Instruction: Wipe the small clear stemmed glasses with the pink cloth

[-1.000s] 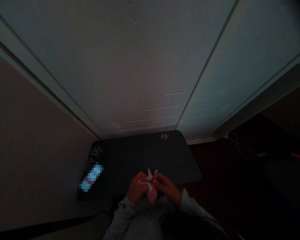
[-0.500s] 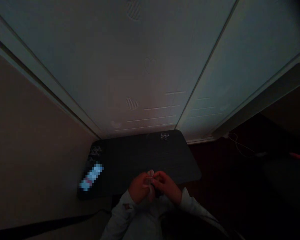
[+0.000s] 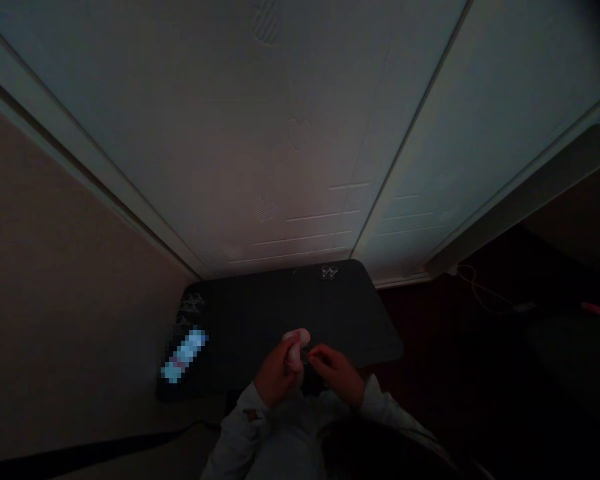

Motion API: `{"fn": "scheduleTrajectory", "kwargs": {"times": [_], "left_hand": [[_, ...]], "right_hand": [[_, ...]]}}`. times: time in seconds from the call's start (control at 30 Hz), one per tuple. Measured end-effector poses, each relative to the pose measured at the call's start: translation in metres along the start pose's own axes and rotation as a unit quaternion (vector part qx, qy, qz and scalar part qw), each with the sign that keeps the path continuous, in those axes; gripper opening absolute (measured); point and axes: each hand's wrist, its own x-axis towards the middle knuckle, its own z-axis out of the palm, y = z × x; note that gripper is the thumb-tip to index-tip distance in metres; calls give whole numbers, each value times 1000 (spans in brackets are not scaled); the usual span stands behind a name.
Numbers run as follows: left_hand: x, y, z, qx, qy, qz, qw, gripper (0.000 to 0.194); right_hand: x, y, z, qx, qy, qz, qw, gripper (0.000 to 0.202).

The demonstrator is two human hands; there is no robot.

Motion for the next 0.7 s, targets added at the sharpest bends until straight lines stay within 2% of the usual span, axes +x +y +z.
{"fn": "scheduleTrajectory", "kwargs": {"times": [0.2,0.3,0.37,0.47,0.53,0.7], "left_hand": [[-4,-23,2,118,-61,68,989,42],[-4,-24,5,212,-83,113,967,39],[-3,-22,8,289,-85,132,944,34],[0,-18,12,359,-49,138,922,27],[1,-18,15,363,-30,114,924,22],[-1,-15,17,369,-8,-27,929,12]], "right_hand": [[2,-5,-4,22,-7,23,999,20],[2,-10,-4,35,-8,16,999,22],[2,-13,-4,57,-5,21,998,24],[1,-16,0,119,-13,25,993,27],[1,-16,4,156,-22,32,987,31],[0,-6,8,145,-13,35,989,34]]}}
